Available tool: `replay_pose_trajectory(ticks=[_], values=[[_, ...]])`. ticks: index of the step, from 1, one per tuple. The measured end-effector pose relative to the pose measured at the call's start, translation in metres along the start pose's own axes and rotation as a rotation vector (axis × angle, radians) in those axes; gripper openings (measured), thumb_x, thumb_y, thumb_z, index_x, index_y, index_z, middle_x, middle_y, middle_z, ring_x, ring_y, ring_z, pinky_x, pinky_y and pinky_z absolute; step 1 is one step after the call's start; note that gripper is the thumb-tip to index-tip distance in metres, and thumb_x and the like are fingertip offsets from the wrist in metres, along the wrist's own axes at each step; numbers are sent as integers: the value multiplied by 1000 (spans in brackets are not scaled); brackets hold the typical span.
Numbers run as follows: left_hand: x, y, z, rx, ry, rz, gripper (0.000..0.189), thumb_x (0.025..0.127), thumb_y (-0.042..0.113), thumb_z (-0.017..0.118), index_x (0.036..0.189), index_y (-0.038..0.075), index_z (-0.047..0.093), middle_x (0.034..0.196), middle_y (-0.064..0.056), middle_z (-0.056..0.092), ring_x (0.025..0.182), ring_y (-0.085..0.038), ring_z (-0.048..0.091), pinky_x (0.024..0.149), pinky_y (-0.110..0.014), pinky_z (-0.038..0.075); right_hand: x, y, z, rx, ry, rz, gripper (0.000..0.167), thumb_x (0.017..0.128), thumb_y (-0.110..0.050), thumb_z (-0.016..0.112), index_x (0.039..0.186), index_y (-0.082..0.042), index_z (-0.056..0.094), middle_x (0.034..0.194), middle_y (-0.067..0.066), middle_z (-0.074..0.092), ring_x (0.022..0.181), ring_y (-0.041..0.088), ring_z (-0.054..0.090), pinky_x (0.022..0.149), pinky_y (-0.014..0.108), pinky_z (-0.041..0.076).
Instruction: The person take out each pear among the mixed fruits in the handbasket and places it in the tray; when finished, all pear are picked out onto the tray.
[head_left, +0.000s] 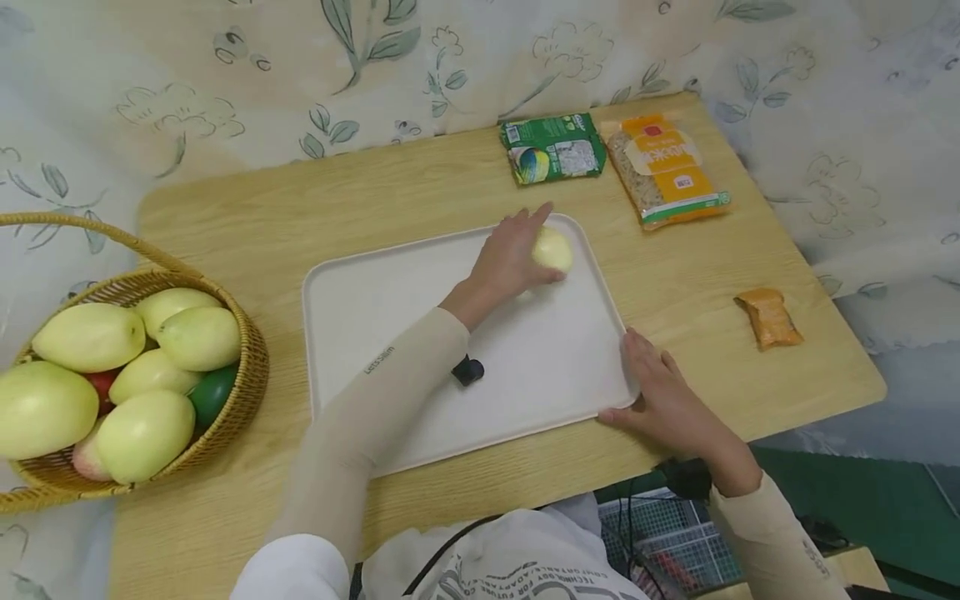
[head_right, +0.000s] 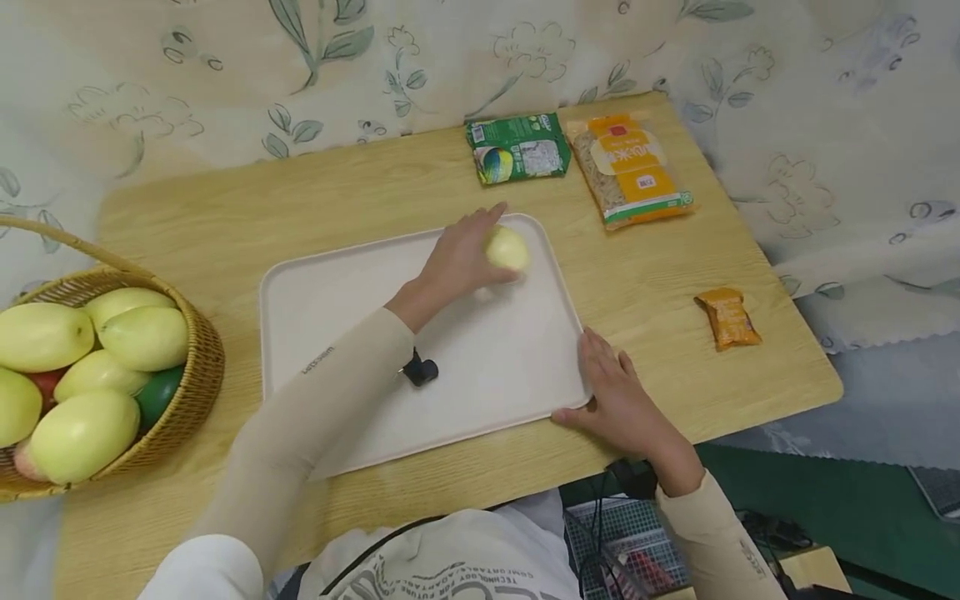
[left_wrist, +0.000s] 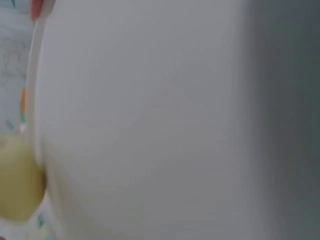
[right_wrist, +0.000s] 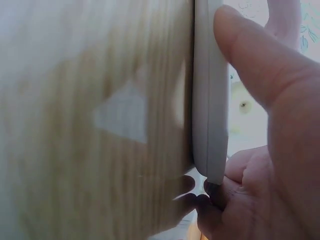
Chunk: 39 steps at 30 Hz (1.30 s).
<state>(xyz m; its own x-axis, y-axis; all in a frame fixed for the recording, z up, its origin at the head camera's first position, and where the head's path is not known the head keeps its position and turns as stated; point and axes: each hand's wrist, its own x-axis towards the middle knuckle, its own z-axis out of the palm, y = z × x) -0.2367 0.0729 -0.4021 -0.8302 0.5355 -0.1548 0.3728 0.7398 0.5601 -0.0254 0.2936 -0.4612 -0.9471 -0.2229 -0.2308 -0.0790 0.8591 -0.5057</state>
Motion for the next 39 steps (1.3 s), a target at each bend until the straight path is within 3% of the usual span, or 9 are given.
replay_pose_trajectory(ticks=[2,5,11,14,18,24,26,33,39], values=[[-19,-11,-19,-2,28,-21,100,77,48,77,155,28,17,159,-11,22,146,-36,19,118,-50,23,0,-2,2,11,4,-6,117,79,-53,73,153,0,0,161,20,3,149,36,3,115,63,1],[-64,-31,-58,-18,115,-63,96,79,46,76,154,27,19,160,-11,19,148,-36,12,119,-52,15,-1,-4,4,14,15,-10,116,79,-52,73,153,0,0,161,20,3,149,36,3,115,63,-1],[-201,-72,-128,174,331,-207,85,81,38,76,149,8,34,154,-25,27,145,-44,16,108,-65,28,-2,-9,7,19,35,-7,117,79,-51,73,153,-2,-2,160,21,2,149,36,2,115,63,-5],[-267,-94,-142,263,421,-354,86,79,33,79,145,-2,37,150,-33,28,142,-50,18,97,-72,32,-5,-10,7,11,49,-9,117,79,-49,75,153,-3,-3,160,22,1,148,37,0,114,62,-7],[-320,-128,-140,302,486,-525,86,73,27,83,137,-13,40,135,-41,39,124,-56,35,85,-72,36,-6,-10,7,-6,59,-14,119,78,-44,77,153,-3,-5,160,22,0,148,38,-1,115,61,-9],[-354,-166,-120,323,482,-624,79,69,31,85,121,-16,49,97,-36,52,76,-57,52,60,-62,40,7,-16,10,0,18,-26,119,79,-43,77,153,-2,-6,160,23,-1,148,38,-3,113,63,-11],[-352,-171,-114,316,515,-604,73,68,27,85,116,-16,51,89,-33,52,70,-57,51,57,-61,39,6,-14,11,3,14,-20,118,79,-44,76,153,-2,-7,160,24,-1,148,39,-2,114,62,-10],[-350,-175,-101,278,648,-577,60,68,17,84,111,-14,55,99,-35,59,83,-56,53,65,-63,38,7,-9,12,12,33,-28,118,80,-44,76,153,-5,-8,160,25,1,147,40,0,114,61,-10],[-350,-160,-96,135,715,-681,71,71,18,84,132,-4,54,126,-27,58,107,-53,52,90,-62,38,6,-8,12,23,39,-20,116,80,-45,75,154,-6,-7,160,22,-1,148,38,-3,114,61,-13]])
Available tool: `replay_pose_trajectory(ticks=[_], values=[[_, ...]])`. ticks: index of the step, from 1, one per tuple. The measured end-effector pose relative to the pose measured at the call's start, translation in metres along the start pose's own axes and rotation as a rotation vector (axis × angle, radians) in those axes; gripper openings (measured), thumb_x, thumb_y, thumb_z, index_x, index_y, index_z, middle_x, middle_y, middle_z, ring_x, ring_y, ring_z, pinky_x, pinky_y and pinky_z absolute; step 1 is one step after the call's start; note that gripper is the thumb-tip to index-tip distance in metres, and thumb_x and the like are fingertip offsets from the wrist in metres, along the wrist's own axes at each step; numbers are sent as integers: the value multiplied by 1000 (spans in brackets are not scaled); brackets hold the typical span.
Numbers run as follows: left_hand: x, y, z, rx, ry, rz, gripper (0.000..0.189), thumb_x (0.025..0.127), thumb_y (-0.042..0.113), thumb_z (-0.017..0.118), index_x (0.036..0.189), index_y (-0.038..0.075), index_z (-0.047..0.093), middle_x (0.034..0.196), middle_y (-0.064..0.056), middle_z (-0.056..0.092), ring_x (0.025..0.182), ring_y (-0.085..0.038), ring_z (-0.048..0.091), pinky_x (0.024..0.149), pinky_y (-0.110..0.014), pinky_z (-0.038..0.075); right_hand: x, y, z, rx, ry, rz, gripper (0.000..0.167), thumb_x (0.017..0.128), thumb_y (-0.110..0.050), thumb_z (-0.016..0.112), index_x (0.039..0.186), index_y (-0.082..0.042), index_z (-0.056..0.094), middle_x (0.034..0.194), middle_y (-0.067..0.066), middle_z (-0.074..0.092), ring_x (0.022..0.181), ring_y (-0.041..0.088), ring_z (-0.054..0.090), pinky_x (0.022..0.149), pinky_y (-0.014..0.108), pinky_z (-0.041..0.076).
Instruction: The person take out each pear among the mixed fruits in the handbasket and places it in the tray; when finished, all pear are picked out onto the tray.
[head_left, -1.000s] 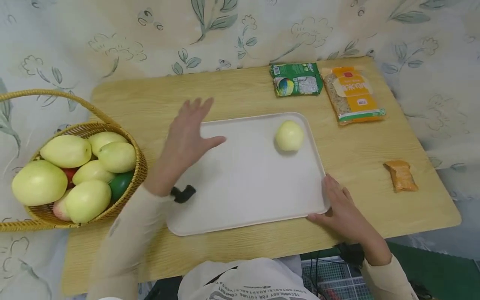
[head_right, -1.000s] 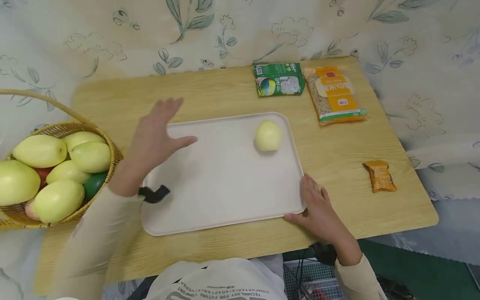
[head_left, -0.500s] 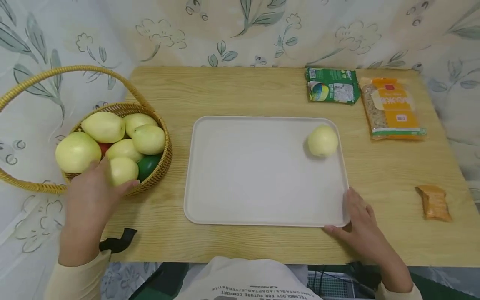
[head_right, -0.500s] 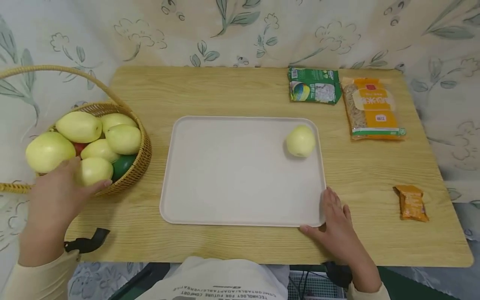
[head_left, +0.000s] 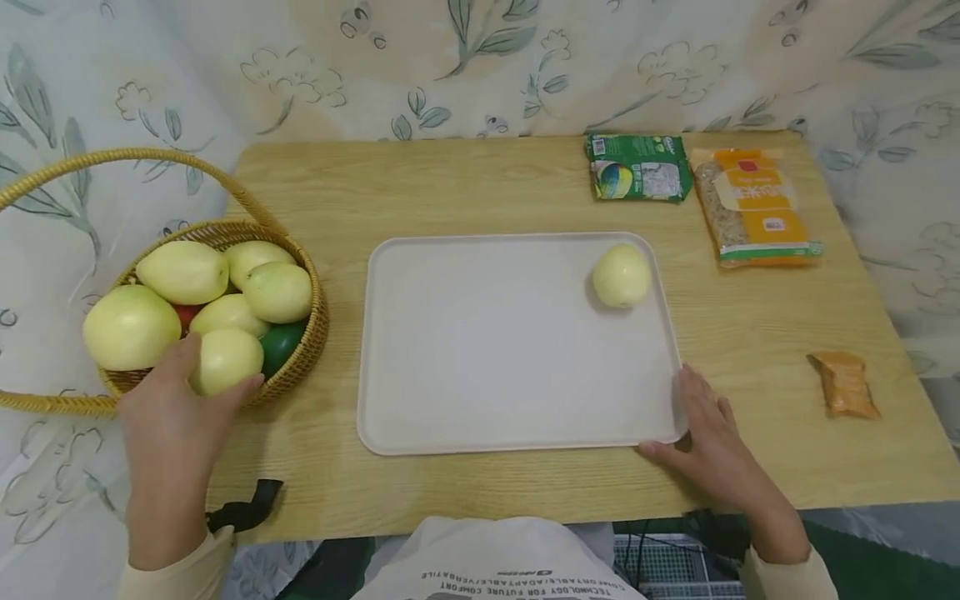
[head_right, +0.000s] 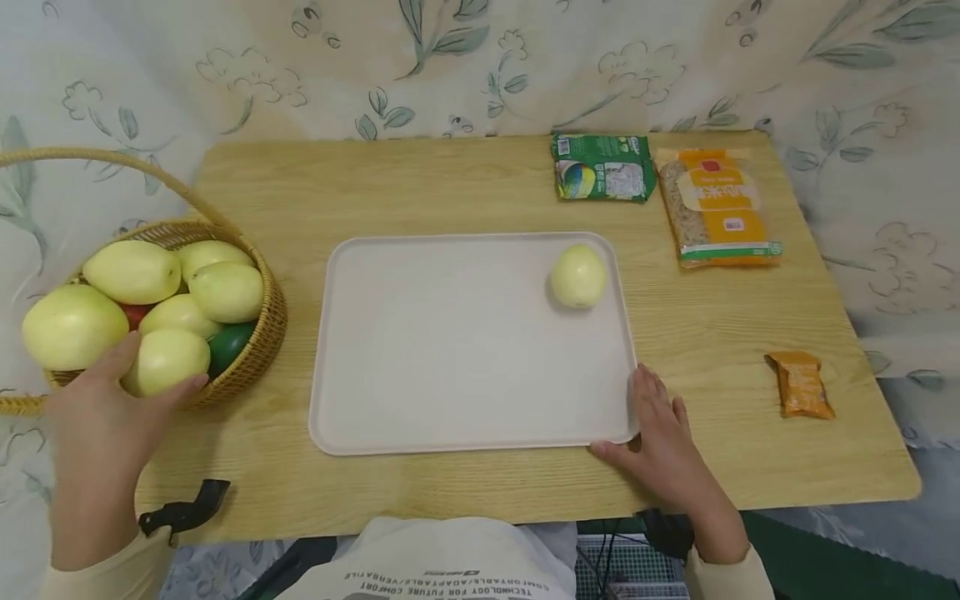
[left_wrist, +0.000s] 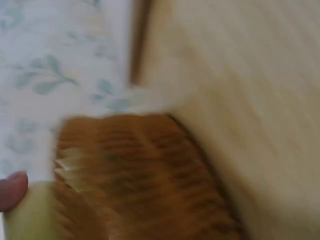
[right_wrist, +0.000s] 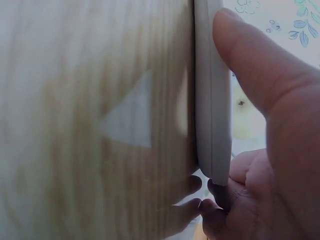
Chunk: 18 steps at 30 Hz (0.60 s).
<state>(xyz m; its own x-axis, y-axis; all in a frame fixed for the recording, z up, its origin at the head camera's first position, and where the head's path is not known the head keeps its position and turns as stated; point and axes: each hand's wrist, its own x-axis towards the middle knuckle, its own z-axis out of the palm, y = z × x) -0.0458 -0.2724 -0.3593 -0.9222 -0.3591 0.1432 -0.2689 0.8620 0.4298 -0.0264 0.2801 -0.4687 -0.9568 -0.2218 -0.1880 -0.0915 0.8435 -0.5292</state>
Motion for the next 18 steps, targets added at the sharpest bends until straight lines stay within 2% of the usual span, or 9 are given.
replay_pose_trajectory(ticks=[2,5,7,10,12,14,18], values=[[-6,14,-1,-41,74,17,73,67,17,87,132,0,56,128,-23,59,109,-50,55,89,-59,40,-1,0,0,7,1,-1,115,81,-45,74,154,-7,-6,160,22,0,148,38,-3,114,62,-13],[-11,44,0,-102,159,115,73,63,18,90,128,1,60,125,-19,62,108,-46,58,86,-56,40,-2,0,0,10,9,-6,114,81,-44,74,154,-7,-5,161,21,2,148,37,-2,114,62,-11],[-7,66,8,-160,173,196,71,62,17,91,125,2,62,122,-17,65,106,-42,61,84,-53,42,-3,2,1,9,19,-1,114,81,-45,74,154,-7,-4,161,20,2,149,37,-1,114,62,-11],[10,98,28,-274,88,230,70,65,18,89,128,5,61,124,-14,65,112,-37,61,95,-49,43,-8,6,3,-6,34,9,114,81,-47,74,154,-6,-3,161,20,3,149,36,0,115,62,-8],[22,117,44,-332,31,240,70,66,20,89,130,7,61,125,-13,64,112,-34,62,92,-48,48,-10,8,5,-34,36,15,114,80,-51,73,154,-5,-1,161,19,4,149,36,2,116,61,-6],[32,135,60,-379,-61,228,73,69,24,87,134,10,57,132,-11,60,118,-30,60,95,-46,49,-9,9,6,-67,35,17,114,80,-54,71,154,-5,0,161,18,5,149,36,4,116,61,-3],[46,170,92,-483,-230,228,77,71,27,86,138,11,52,137,-10,56,116,-26,60,93,-42,52,-5,11,4,-108,30,28,114,79,-59,69,154,-5,1,162,16,5,149,34,5,117,60,1]])
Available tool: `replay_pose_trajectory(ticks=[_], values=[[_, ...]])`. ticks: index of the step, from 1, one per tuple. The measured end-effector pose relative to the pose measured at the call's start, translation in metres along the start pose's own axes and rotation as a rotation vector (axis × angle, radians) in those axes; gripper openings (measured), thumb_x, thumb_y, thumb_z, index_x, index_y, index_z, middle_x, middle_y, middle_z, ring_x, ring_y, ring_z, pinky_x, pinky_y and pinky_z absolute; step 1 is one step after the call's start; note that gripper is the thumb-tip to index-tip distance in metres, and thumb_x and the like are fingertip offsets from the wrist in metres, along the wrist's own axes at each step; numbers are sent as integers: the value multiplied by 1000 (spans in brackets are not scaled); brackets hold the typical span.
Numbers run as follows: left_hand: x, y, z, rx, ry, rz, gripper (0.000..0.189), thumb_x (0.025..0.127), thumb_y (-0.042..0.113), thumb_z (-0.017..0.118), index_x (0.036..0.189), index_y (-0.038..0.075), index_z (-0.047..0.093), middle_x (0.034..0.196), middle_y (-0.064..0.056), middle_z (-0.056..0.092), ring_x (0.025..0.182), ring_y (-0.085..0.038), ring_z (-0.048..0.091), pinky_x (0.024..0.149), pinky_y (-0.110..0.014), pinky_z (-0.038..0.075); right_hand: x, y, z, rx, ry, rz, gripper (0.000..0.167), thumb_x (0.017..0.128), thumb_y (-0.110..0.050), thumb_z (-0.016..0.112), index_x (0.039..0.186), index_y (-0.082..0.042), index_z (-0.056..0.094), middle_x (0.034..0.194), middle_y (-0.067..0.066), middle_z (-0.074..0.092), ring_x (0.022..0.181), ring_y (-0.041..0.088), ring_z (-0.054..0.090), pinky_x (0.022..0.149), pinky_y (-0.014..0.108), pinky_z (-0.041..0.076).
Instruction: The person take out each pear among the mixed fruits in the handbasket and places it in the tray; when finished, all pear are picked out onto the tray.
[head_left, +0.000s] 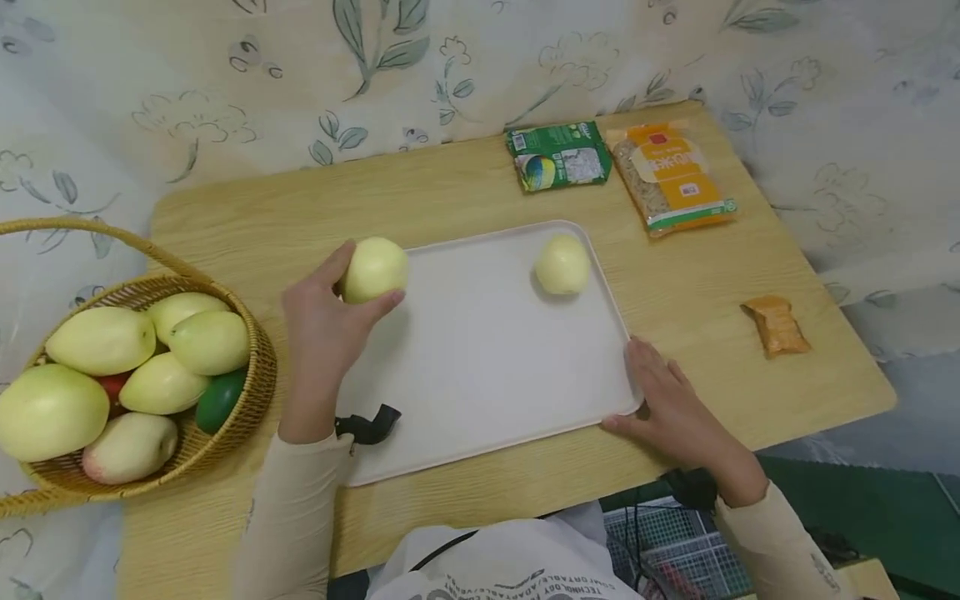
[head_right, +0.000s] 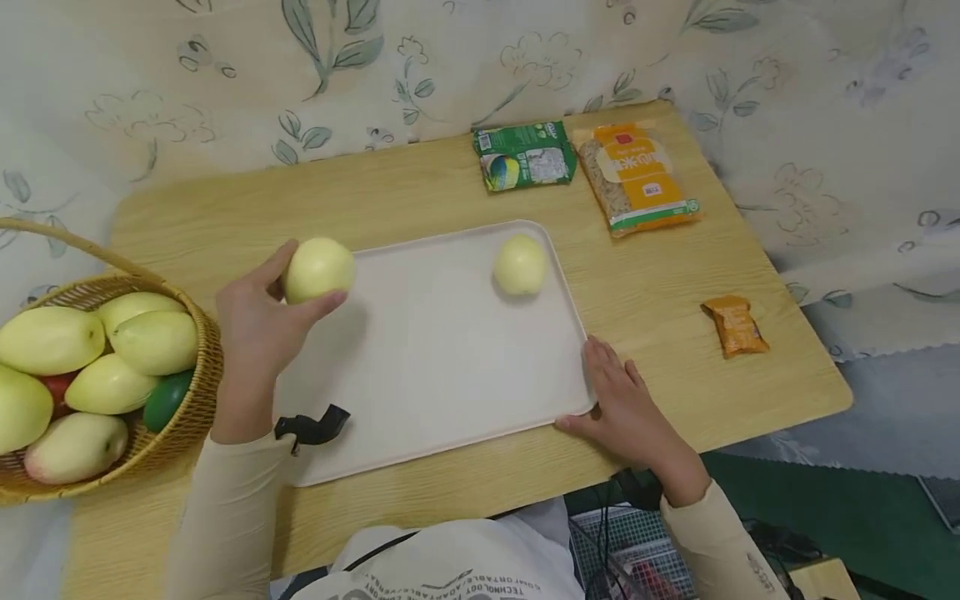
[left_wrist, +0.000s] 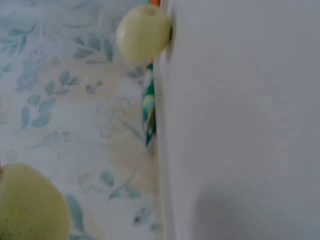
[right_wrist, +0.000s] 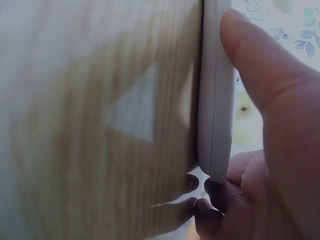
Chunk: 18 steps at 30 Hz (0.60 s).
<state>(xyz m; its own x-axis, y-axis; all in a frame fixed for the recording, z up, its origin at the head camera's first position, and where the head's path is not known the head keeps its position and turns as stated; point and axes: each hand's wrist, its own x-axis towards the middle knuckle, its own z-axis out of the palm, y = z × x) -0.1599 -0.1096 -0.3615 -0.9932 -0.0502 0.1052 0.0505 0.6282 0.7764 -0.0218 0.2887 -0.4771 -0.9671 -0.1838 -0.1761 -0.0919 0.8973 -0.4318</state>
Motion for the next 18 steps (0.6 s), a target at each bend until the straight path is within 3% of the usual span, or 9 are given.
replay_pose_trajectory(ticks=[2,6,18], values=[[8,5,16,-45,-53,-11,78,71,27,86,138,11,52,136,-11,57,115,-25,61,93,-41,52,1,1,-1,2,-3,5,114,79,-59,69,154,-5,3,162,16,7,149,33,6,117,60,3],[14,7,37,-61,-84,-4,78,69,26,87,137,10,53,132,-14,60,112,-26,64,92,-41,52,5,2,0,14,-7,6,115,78,-59,70,154,-5,4,162,16,8,149,33,5,117,60,3],[20,9,69,-110,-144,-24,78,67,27,88,136,10,54,131,-12,61,112,-22,64,93,-37,52,5,12,3,39,1,22,118,76,-57,73,154,-5,2,161,17,7,149,34,3,117,60,1]])
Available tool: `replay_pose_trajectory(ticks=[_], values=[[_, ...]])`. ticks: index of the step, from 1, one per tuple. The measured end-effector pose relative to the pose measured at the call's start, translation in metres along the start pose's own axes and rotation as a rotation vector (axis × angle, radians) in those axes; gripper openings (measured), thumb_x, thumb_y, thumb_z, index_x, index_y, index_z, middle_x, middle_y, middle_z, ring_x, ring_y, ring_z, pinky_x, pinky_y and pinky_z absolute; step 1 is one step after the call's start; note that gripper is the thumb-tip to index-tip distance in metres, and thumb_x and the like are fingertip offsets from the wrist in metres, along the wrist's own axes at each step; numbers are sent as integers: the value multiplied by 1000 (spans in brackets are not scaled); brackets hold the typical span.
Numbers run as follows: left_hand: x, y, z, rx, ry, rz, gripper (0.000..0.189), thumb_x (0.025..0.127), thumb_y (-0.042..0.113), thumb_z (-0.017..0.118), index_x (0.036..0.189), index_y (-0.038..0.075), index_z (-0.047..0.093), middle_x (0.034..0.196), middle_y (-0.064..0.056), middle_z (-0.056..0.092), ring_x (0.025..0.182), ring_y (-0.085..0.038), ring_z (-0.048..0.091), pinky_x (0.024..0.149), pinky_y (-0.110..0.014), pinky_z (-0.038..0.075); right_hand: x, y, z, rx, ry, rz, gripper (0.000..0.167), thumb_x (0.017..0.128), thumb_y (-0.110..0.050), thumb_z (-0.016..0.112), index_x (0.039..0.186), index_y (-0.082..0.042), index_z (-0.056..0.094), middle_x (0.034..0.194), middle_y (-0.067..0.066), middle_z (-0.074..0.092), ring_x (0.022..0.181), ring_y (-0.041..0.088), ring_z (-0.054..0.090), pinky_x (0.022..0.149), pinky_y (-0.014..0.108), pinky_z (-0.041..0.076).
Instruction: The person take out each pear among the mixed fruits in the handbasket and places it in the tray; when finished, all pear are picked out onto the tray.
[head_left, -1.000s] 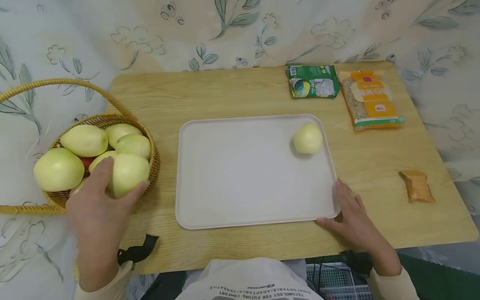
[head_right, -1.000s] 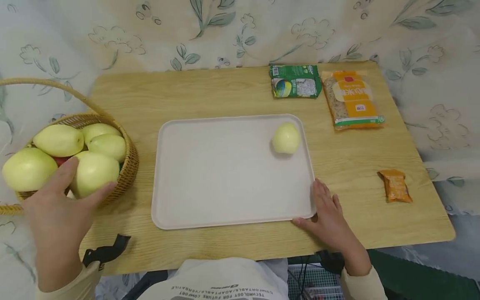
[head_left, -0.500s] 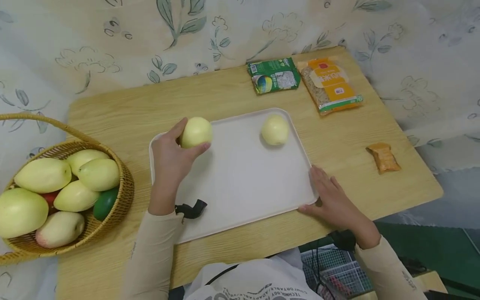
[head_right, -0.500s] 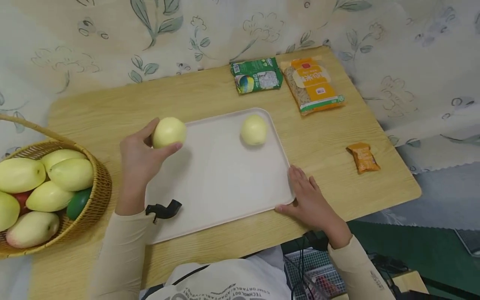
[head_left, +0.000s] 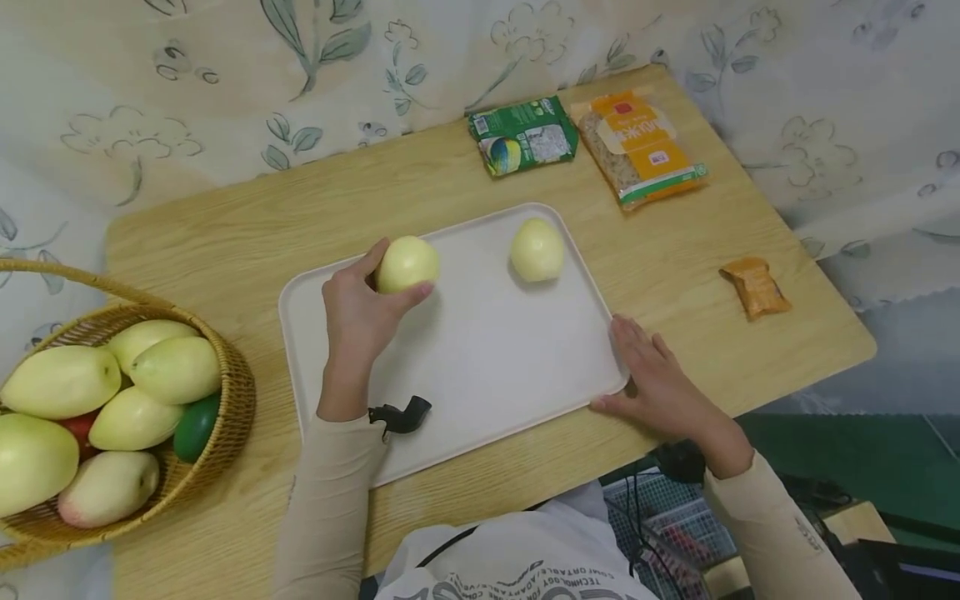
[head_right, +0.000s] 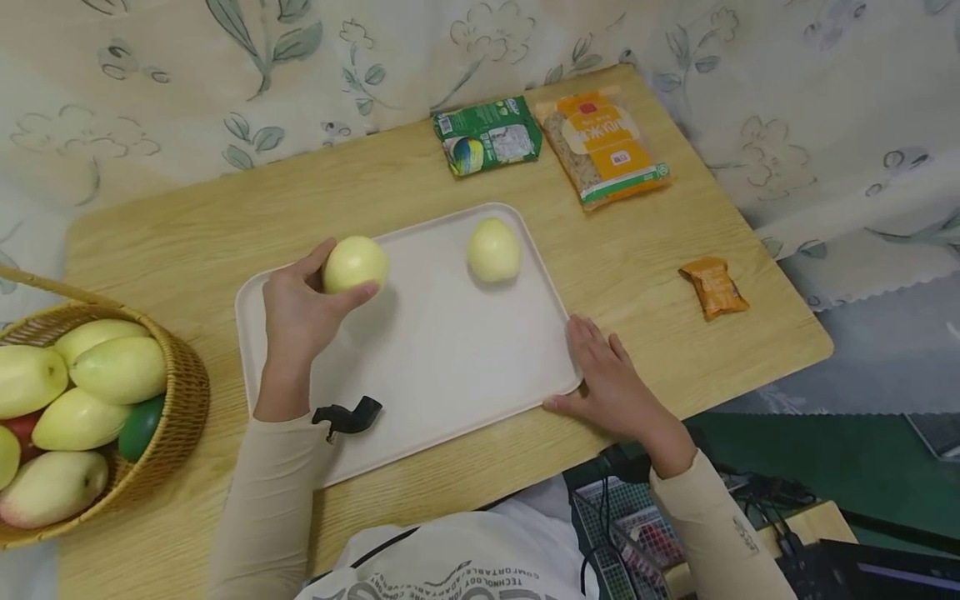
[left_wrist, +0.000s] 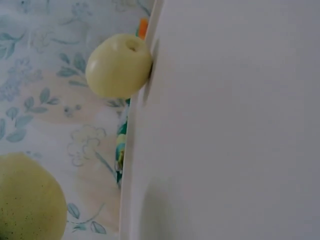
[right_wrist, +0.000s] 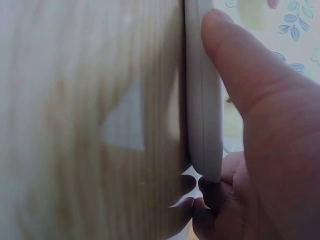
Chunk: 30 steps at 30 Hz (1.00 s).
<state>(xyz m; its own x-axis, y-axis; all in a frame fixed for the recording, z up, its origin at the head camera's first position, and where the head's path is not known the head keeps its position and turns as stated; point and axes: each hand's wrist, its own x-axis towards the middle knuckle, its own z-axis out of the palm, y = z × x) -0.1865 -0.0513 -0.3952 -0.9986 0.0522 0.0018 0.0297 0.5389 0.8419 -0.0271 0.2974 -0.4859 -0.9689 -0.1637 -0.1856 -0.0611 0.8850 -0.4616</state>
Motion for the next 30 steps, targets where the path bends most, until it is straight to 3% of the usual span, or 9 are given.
replay_pose_trajectory(ticks=[15,30], values=[[15,-6,27,-39,-107,-49,78,68,27,88,136,10,54,132,-12,60,115,-20,62,94,-36,52,2,1,0,-3,-5,24,117,76,-56,74,155,-5,3,161,16,8,149,34,4,116,61,3],[23,-17,50,25,-216,-55,78,70,31,86,138,11,53,133,-10,60,118,-23,59,96,-40,50,3,3,1,16,-11,21,118,76,-56,74,154,-4,2,161,17,7,149,34,3,116,61,2]])
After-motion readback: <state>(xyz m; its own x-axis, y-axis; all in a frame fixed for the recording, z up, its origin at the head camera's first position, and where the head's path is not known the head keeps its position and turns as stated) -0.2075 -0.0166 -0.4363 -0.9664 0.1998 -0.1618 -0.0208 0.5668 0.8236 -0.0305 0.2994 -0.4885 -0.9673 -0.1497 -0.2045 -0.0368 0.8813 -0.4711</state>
